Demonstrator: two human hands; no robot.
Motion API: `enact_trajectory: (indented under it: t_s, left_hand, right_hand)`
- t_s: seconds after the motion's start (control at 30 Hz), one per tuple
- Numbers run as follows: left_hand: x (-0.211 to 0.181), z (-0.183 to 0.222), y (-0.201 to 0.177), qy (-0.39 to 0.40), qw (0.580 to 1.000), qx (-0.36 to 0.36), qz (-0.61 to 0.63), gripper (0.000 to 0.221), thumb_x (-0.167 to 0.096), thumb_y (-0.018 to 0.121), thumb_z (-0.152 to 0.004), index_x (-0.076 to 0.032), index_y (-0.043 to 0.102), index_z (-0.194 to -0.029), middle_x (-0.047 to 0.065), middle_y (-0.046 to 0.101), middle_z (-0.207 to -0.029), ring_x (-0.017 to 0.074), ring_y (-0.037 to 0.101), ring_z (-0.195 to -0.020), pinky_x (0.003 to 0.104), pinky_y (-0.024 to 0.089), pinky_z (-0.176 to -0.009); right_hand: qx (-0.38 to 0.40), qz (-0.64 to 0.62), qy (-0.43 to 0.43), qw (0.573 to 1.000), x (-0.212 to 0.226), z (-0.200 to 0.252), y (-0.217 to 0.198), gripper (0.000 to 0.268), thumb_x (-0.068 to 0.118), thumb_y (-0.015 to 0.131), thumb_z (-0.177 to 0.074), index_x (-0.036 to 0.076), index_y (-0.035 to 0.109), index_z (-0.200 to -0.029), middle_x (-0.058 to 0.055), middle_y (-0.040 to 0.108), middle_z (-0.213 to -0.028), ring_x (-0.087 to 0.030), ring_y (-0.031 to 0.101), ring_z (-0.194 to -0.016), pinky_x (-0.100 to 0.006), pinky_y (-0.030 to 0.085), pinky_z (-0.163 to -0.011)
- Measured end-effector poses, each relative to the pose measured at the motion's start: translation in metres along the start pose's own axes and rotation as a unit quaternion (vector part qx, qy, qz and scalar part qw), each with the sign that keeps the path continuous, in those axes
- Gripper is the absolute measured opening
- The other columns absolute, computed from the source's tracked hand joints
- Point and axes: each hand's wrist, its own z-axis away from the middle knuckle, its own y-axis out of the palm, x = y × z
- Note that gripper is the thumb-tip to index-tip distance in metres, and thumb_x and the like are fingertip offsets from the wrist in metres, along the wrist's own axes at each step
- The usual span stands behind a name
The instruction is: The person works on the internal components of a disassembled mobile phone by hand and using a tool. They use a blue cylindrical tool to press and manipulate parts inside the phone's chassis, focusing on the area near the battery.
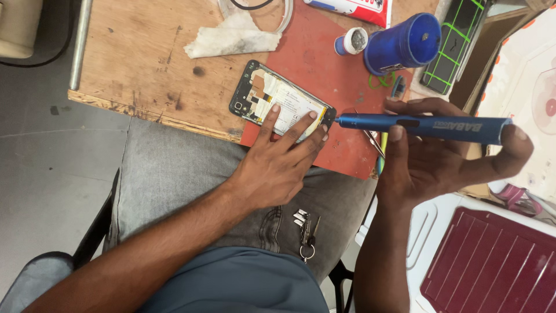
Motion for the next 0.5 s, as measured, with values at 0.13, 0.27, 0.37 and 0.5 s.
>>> enact_trajectory:
  t_s: [0.13, 0.27, 0.37, 0.5]
  left_hand:
    - [0.000, 0.001, -0.001, -0.001, 1.000, -0.001, 0.000, 0.069, -0.029, 0.072, -0.075, -0.003, 0.063, -0.139, 0.009, 0.049, -0.155, 0.0283, 0.030, -0.152, 0.068, 0.014, -0.122]
    - [0.002, 0.001, -0.002, 0.004, 1.000, -0.006, -0.009, 0.069, -0.029, 0.072, -0.076, -0.003, 0.063, -0.140, 0.008, 0.049, -0.155, 0.0283, 0.030, -0.153, 0.066, 0.014, -0.123]
    - [0.003, 0.001, -0.002, 0.004, 1.000, -0.011, 0.001, 0.068, -0.029, 0.072, -0.077, -0.003, 0.063, -0.140, 0.009, 0.049, -0.155, 0.0285, 0.030, -0.153, 0.066, 0.014, -0.123]
    - [0.005, 0.001, -0.003, 0.007, 1.000, -0.014, 0.010, 0.069, -0.029, 0.071, -0.076, -0.002, 0.064, -0.139, 0.009, 0.050, -0.155, 0.0284, 0.031, -0.152, 0.066, 0.014, -0.123]
  right_hand:
    - [0.009, 0.016, -0.013, 1.000, 0.006, -0.004, 0.005, 0.085, -0.012, 0.066, -0.120, 0.036, 0.004, -0.153, -0.022, 0.067, -0.113, -0.027, 0.073, -0.097, -0.031, 0.061, -0.086]
    - [0.005, -0.009, 0.000, 1.000, 0.008, -0.004, 0.009, 0.081, -0.010, 0.064, -0.123, 0.036, 0.005, -0.153, -0.022, 0.067, -0.112, -0.028, 0.074, -0.098, -0.033, 0.061, -0.089]
    - [0.005, -0.036, 0.007, 0.999, 0.008, -0.001, 0.010, 0.078, -0.009, 0.062, -0.126, 0.035, 0.004, -0.155, -0.022, 0.067, -0.114, -0.027, 0.073, -0.101, -0.034, 0.062, -0.093]
    - [-0.003, -0.047, 0.030, 0.998, 0.006, 0.001, 0.013, 0.050, -0.006, 0.059, -0.125, 0.015, 0.022, -0.151, -0.021, 0.062, -0.119, -0.028, 0.071, -0.107, -0.038, 0.065, -0.099]
